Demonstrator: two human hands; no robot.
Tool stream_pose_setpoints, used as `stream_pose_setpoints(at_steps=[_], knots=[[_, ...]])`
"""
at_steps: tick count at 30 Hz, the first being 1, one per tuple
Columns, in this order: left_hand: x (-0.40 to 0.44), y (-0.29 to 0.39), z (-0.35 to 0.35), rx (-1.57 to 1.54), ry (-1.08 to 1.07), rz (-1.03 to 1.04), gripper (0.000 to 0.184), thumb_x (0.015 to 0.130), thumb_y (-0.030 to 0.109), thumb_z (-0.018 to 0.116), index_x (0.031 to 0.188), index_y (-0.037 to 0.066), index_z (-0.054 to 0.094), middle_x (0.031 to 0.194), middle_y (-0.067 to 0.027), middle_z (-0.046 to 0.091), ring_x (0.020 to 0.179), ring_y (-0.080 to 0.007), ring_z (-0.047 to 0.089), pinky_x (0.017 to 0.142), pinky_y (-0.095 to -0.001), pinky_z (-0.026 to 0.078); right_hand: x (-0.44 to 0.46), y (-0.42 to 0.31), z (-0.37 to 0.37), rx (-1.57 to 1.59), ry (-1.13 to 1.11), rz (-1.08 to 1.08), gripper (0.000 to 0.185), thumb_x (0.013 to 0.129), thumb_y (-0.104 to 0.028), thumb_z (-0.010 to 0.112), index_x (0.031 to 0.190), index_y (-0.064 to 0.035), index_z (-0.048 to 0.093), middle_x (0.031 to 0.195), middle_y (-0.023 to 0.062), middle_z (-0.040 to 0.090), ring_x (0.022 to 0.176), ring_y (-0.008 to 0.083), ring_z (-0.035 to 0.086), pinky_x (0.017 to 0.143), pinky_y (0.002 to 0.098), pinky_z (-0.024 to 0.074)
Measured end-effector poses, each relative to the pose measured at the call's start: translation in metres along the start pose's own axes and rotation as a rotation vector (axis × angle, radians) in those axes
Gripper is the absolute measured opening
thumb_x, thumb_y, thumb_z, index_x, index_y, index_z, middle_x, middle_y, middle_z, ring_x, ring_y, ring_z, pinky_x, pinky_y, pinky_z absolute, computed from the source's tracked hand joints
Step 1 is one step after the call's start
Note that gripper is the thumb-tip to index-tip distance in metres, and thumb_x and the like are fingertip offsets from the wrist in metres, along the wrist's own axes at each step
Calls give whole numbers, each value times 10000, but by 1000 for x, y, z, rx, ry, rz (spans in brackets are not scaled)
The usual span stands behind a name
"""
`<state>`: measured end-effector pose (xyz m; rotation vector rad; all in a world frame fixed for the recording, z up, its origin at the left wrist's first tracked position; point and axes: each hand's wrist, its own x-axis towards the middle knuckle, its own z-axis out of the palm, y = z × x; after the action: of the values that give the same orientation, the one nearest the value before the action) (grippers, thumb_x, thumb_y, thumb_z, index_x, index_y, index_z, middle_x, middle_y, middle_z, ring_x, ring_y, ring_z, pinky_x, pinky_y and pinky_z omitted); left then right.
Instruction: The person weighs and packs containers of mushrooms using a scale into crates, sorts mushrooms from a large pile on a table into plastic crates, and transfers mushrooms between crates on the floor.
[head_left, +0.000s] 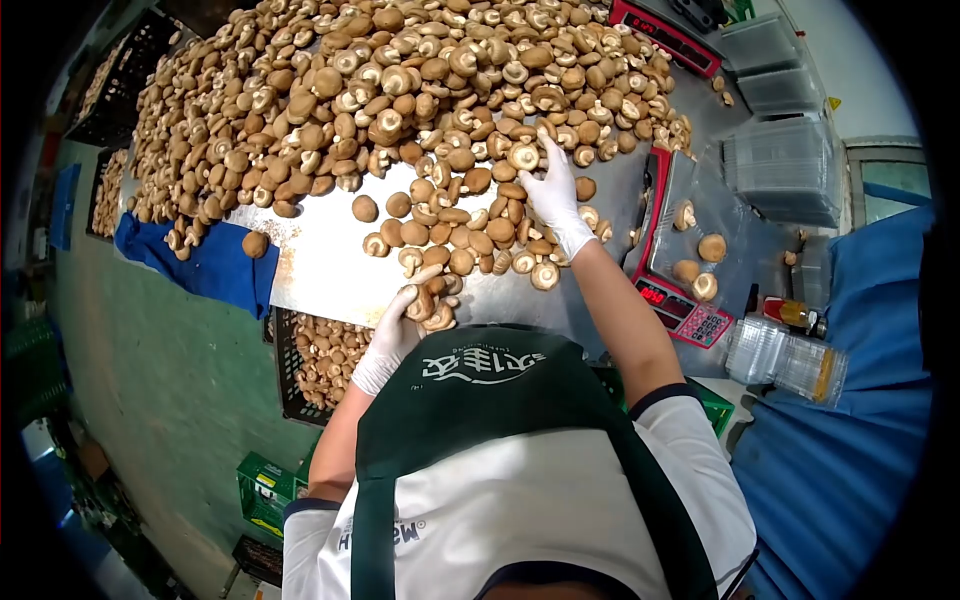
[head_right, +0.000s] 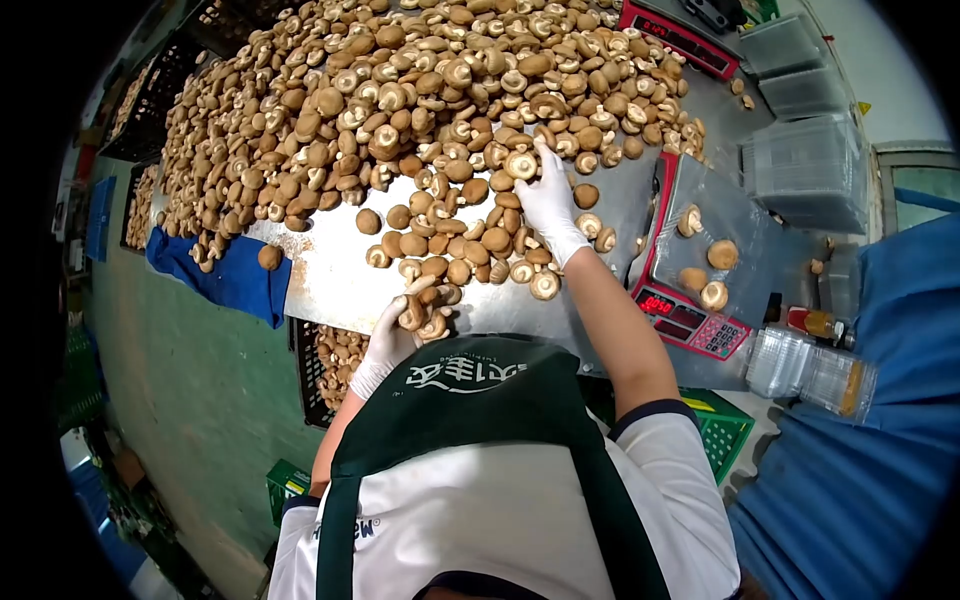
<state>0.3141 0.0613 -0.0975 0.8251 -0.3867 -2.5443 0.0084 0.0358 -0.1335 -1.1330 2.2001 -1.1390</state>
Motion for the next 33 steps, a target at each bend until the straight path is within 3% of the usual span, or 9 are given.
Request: stream_pose_setpoints(at_steps=[2, 5, 9, 12, 13, 18, 22, 29, 33], knots=[[3, 0, -2, 12, -1, -1, 542, 956, 337, 482, 1415, 58, 406, 1274, -167, 530, 1058, -279, 573, 876, -393, 512, 4, 20, 11, -144, 112, -190, 665, 791, -51, 682, 1407, -78, 431, 1289, 139, 505, 1030, 210, 579, 880, 313, 488], [4, 1, -1, -10, 7, -19, 543, 954, 338, 483, 1415, 62, 407, 1265, -168, 532, 1058, -279, 573, 878, -396, 513, 0, 14, 9, -71, 37, 31, 597, 807, -38, 662, 1372, -73, 475, 1201, 113, 529, 904, 172, 574, 823, 298, 493], [2, 2, -1, -3, 20, -10, 534, 956, 334, 480, 1413, 64, 410, 1252, -162, 536, 1056, -279, 575, 887, -409, 515, -10, -14, 0, 76, 40, -20, 483, 832, -4, 622, 1302, -86, 548, 1106, 71, 546, 774, 126, 535, 765, 277, 490], [0, 2, 2, -14, 27, -10, 525, 961, 330, 472, 1411, 66, 412, 1251, -158, 537, 1056, -278, 576, 893, -418, 515, -1, -24, 15, -200, -37, -186, 481, 848, -134, 625, 1319, -100, 533, 1271, 145, 527, 1098, 286, 577, 931, 359, 468], [0, 2, 1, -21, 26, -10, 522, 962, 329, 470, 1410, 66, 413, 1253, -156, 537, 1057, -276, 575, 895, -421, 515, 1, -37, 14, -193, -136, -61, 529, 845, -191, 621, 1354, -113, 500, 1356, 140, 489, 1226, 334, 501, 999, 389, 430], [-6, 3, 0, -47, 38, 23, 506, 959, 315, 474, 1406, 84, 426, 1255, -134, 543, 1050, -247, 577, 885, -400, 513, 37, -42, 34, -560, -179, -29, 576, 831, -136, 545, 1400, -145, 457, 1417, 111, 462, 1104, 347, 599, 928, 434, 493], [-15, -1, -24, -51, -5, 90, 501, 943, 318, 507, 1396, 110, 458, 1259, -85, 564, 1035, -211, 584, 867, -353, 507, 60, -35, 33, -583, -260, -87, 682, 738, -216, 728, 1365, -108, 481, 1342, 171, 536, 1162, 348, 576, 976, 420, 465], [-45, -7, -43, -206, 137, 156, 499, 954, 308, 500, 1391, 69, 461, 1231, -127, 580, 1040, -252, 613, 886, -379, 517, 58, -44, 10, -920, -413, -253, 559, 808, -273, 669, 1319, -125, 497, 1372, 155, 477, 1122, 388, 575, 896, 471, 489], [-61, -11, -66, -231, 107, 275, 475, 954, 320, 504, 1374, 97, 499, 1300, -100, 531, 1153, -232, 550, 945, -344, 479, 56, -72, 7, -999, -412, -277, 560, 828, -334, 676, 1307, -89, 523, 1201, 210, 627, 1084, 384, 607, 902, 459, 486]])
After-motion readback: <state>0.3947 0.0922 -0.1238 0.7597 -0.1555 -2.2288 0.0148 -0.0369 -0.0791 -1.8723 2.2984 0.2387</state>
